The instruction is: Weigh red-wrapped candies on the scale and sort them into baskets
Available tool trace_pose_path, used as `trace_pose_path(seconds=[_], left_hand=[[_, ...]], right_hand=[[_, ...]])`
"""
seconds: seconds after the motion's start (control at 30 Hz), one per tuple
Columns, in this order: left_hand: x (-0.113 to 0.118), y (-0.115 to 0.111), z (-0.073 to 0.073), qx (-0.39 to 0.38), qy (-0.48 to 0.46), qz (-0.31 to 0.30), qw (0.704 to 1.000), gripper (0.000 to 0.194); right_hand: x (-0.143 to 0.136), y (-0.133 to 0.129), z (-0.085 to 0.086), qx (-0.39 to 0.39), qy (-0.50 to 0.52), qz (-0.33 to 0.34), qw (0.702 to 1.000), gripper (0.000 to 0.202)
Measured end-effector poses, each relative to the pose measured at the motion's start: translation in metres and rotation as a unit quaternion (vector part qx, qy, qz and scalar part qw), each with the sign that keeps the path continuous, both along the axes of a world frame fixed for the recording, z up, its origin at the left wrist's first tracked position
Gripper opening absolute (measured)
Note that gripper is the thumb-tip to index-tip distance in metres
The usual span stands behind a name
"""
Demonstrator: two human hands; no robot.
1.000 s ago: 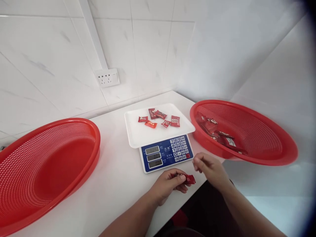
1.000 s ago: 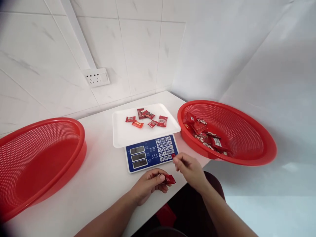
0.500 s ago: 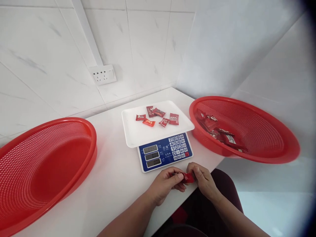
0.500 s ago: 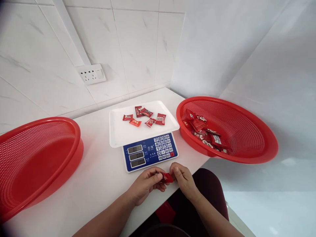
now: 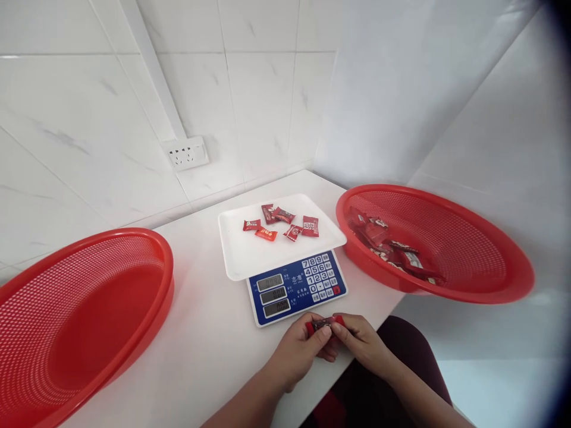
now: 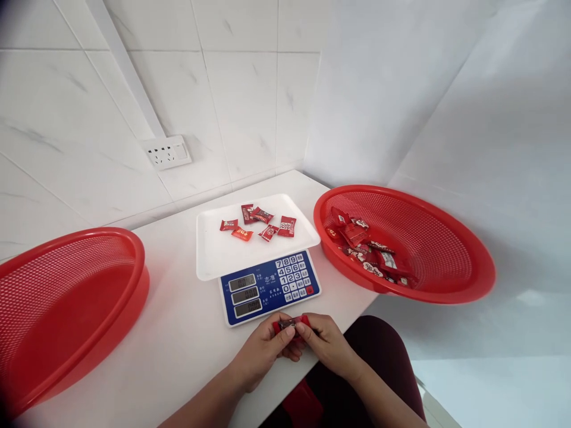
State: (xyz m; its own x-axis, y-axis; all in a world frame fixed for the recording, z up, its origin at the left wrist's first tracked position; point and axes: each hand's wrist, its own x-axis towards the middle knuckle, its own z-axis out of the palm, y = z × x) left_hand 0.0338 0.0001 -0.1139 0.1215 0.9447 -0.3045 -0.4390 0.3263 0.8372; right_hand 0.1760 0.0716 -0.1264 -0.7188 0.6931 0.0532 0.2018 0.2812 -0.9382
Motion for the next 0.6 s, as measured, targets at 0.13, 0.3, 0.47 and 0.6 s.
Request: trace_pose_path(seconds=[0.13,0.3,0.47,0.6], left_hand=[[0.002,0.001,-0.001,0.014,0.021,-0.001,1.0,0.038],[0.001,0.002,-0.003,0.036,0.071,-0.054,0.995,0.051],[-0.002,0.001,-0.005,0.05,0.065,-0.059,0.995,0.055],[-0.002,0.002,-0.008,0.053,0.038,-0.049,0.997,0.053]], right_hand=[[-0.002,-0.003,0.004,-0.067,0.034,0.014,0.997,0.042],[-0.005,-0.008,0.009,-0.163,0.061,0.032,0.984,0.044],[-0.006,-0.004,0.019,-0.148,0.03,0.036,0.988,0.045],[-0.008,0.0,0.026,-0.101,-0.006,0.024,0.995,0.048]])
